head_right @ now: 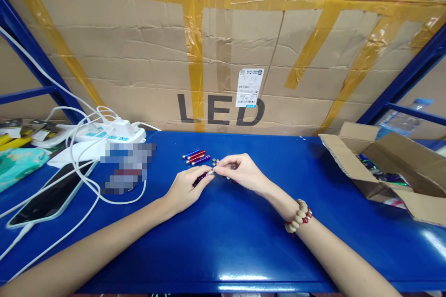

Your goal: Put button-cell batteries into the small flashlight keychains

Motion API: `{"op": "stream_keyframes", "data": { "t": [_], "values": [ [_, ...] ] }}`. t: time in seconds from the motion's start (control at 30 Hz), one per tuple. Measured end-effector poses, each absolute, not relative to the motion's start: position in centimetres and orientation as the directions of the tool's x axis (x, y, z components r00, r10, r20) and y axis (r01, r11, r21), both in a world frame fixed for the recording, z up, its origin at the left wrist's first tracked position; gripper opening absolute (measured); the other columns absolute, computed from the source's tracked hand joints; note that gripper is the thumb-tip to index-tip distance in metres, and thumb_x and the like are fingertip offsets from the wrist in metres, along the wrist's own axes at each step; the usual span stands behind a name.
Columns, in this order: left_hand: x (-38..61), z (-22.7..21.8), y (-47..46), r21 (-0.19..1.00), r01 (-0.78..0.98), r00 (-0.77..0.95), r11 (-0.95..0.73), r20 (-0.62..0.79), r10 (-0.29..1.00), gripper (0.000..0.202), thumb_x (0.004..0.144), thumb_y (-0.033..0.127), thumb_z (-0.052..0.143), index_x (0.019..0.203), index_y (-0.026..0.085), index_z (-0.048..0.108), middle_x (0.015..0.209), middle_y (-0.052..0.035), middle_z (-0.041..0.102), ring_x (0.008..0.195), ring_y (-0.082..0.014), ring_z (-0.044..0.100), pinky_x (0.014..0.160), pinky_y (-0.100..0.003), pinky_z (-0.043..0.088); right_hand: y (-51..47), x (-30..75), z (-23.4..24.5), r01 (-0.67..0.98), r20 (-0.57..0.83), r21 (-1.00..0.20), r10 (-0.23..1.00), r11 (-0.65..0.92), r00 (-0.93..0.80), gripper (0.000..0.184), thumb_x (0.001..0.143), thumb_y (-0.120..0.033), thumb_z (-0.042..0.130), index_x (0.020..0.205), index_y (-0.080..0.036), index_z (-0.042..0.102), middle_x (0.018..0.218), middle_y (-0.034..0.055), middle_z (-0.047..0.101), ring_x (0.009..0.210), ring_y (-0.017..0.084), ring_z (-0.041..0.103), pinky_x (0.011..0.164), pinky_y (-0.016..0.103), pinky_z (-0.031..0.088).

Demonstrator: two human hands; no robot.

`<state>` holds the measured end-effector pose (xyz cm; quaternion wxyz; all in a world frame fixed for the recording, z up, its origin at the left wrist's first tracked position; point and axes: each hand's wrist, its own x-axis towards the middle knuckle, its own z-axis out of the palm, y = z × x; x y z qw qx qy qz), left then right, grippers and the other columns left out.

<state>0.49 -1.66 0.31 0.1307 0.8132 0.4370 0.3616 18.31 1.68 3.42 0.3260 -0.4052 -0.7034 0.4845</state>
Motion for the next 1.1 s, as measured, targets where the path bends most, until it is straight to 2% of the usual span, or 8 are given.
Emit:
{"op": "stream_keyframes", "data": {
  "t": [0.17,0.3,0.53,0.67,0.9,1.1],
  "values": [
    [0.2,0.0,-1.6,0.479,0.607,0.462,-0.634,0.435,0.773,0.020,0.089,0.029,0.042,0.090,0.020,0.060,0.079,-0.0010,0.065,0.074,-0.0149,0.061,0.067,-0.023,0.045,2.1,18.7,3.1,0.279,0.026,-0.936,0.835,0.213,-0.550,0.022,0.065,-0.036,0.069,0.064,-0.014,0.066,0.057,-0.0016,0.058,0.052,0.007,0.047,0.051,0.020,0.038],
    [0.1,-0.1,-1.5,0.452,0.596,0.525,-0.663,0.405,0.748,0.019,0.089,0.027,0.041,0.087,0.019,0.059,0.080,-0.0009,0.065,0.075,-0.0149,0.061,0.066,-0.023,0.045,2.5,19.0,2.5,0.324,-0.013,-0.924,0.830,0.204,-0.558,0.025,0.059,-0.037,0.073,0.063,-0.013,0.067,0.059,-0.0004,0.061,0.053,0.008,0.049,0.052,0.021,0.039],
    [-0.1,-0.4,-1.2,0.430,0.572,0.545,-0.698,0.437,0.715,0.020,0.088,0.025,0.043,0.090,0.020,0.062,0.091,-0.0034,0.067,0.086,-0.0170,0.062,0.076,-0.025,0.047,2.1,19.0,2.5,0.371,-0.017,-0.899,0.828,0.233,-0.560,0.027,0.060,-0.040,0.071,0.065,-0.013,0.069,0.058,0.0011,0.063,0.053,0.009,0.050,0.051,0.022,0.040],
    [-0.1,-0.6,-1.1,0.465,0.581,0.488,-0.668,0.458,0.743,0.020,0.087,0.026,0.044,0.093,0.020,0.062,0.093,-0.0040,0.068,0.086,-0.0178,0.063,0.078,-0.027,0.049,1.8,18.7,2.8,0.364,-0.043,-0.916,0.859,0.170,-0.510,0.027,0.058,-0.040,0.073,0.063,-0.014,0.069,0.056,0.0003,0.061,0.050,0.008,0.047,0.049,0.021,0.039],
    [0.1,-0.8,-1.0,0.490,0.571,0.455,-0.659,0.479,0.751,0.021,0.087,0.026,0.046,0.095,0.019,0.064,0.094,-0.0049,0.068,0.087,-0.0184,0.063,0.080,-0.029,0.050,1.5,18.3,3.1,0.401,-0.138,-0.915,0.891,0.053,-0.432,0.031,0.056,-0.042,0.074,0.055,-0.013,0.063,0.045,-0.0039,0.048,0.044,0.005,0.037,0.040,0.019,0.026],
    [0.1,-0.5,-1.0,0.498,0.567,0.440,-0.656,0.491,0.752,0.021,0.087,0.024,0.046,0.099,0.020,0.063,0.096,-0.0042,0.068,0.088,-0.0175,0.063,0.080,-0.029,0.049,1.6,18.3,2.9,0.413,-0.220,-0.910,0.882,-0.032,-0.417,0.034,0.059,-0.046,0.072,0.055,-0.014,0.060,0.046,-0.0051,0.045,0.043,0.004,0.034,0.038,0.018,0.021]
  ]
}}
